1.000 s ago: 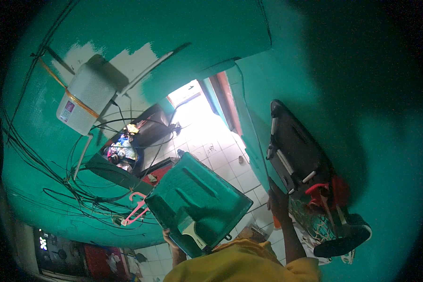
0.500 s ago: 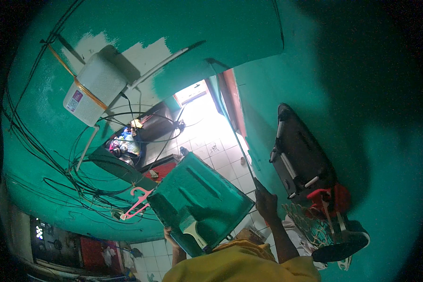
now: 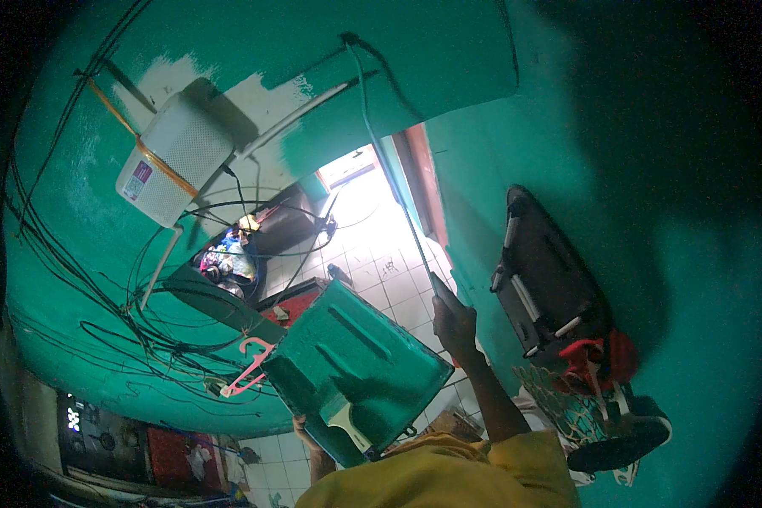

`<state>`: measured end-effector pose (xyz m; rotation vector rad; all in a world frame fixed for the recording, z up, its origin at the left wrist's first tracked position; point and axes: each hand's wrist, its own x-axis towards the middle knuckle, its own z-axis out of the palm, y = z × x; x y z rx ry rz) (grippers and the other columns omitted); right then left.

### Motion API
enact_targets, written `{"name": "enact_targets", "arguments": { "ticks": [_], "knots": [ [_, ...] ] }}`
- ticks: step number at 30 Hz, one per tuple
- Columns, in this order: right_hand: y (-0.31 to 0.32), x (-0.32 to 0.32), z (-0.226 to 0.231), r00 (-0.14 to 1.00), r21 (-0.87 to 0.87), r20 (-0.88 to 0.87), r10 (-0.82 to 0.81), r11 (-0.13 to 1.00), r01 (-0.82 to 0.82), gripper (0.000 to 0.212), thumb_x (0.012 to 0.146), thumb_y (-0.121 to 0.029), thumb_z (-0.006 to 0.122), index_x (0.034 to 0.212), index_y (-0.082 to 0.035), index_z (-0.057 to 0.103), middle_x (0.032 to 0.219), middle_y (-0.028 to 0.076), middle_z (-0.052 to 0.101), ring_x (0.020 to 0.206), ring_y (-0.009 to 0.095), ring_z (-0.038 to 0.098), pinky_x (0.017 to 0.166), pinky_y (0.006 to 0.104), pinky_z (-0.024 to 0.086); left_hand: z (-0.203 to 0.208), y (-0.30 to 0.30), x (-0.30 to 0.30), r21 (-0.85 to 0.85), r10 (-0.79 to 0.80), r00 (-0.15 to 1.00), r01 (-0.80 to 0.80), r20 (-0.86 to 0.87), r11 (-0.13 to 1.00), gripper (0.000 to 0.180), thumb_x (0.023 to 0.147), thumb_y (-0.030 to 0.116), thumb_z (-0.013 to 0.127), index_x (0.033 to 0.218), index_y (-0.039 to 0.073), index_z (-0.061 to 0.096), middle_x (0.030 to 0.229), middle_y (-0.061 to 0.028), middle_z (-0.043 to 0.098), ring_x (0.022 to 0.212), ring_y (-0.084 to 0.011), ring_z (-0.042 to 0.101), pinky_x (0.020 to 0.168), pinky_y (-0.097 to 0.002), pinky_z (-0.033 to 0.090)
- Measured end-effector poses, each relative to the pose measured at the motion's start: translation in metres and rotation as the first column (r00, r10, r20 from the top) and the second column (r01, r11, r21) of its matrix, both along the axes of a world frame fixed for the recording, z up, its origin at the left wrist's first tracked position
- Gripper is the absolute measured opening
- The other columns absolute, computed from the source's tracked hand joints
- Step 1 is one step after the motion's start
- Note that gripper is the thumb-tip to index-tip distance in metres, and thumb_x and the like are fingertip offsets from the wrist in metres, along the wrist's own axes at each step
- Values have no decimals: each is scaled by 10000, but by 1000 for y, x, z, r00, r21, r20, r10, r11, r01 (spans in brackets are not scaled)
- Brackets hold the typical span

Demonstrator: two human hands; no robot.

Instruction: The person paints a green wall and ceiling using a paint roller on a pole and a paintbrush, while holding a paint tray in one hand.

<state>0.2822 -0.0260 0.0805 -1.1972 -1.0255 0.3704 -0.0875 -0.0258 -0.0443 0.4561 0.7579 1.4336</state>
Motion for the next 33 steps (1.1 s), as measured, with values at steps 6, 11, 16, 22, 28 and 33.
{"name": "enact_targets", "arguments": {
  "ticks": [6, 11, 16, 22, 28, 33],
  "knots": [
    [25, 4, -5, 987, 29, 130, -99, 995, 96, 375, 922, -77, 387, 1286, -14, 455, 470, 4, 413, 372, 53, 411, 384, 229, 367, 22, -3, 8, -22, -20, 999, 21, 32, 1000, 262, 707, 275, 511, 882, 82, 534, 938, -52, 559, 895, -212, 507, 807, -339, 410],
    [-4, 11, -57, 935, -63, 316, -160, 980, 189, 368, 926, -97, 428, 1285, -24, 460, 454, 1, 422, 363, 59, 422, 369, 237, 366, 33, -13, 13, -20, 37, 999, -37, -19, 999, 307, 692, 276, 526, 921, 74, 552, 942, -60, 569, 895, -224, 520, 809, -341, 415],
    [-21, 9, -83, 964, -104, 228, -138, 981, 165, 367, 927, -110, 448, 1284, -26, 463, 445, 0, 419, 364, 51, 421, 370, 239, 372, 12, -9, -3, -34, 20, 999, -19, 38, 999, 328, 692, 287, 524, 928, 62, 556, 940, -71, 576, 896, -233, 526, 805, -344, 423],
    [26, 5, -27, 963, 74, 214, -163, 986, 150, 362, 925, -79, 435, 1282, -23, 466, 477, -21, 378, 384, 35, 385, 380, 225, 346, 23, -6, 4, -30, 13, 1000, -13, 17, 999, 337, 690, 277, 521, 938, 52, 557, 946, -75, 576, 906, -233, 520, 815, -347, 417],
    [34, -7, -25, 975, 130, 167, -147, 983, 126, 364, 923, -60, 407, 1279, -18, 467, 494, -25, 379, 393, 47, 379, 391, 228, 322, 14, -8, -3, -16, 11, 997, -10, 79, 1000, 296, 706, 250, 506, 924, 56, 558, 950, -70, 574, 923, -224, 514, 820, -341, 410],
    [-3, -1, -71, 950, -42, 267, -164, 983, 181, 373, 927, -101, 400, 1285, -16, 458, 489, 4, 430, 379, 59, 418, 379, 236, 355, 5, -13, -7, 20, 114, 992, -113, -48, 993, 284, 710, 256, 506, 915, 65, 557, 931, -58, 569, 914, -214, 514, 815, -331, 409]
  ]
}}
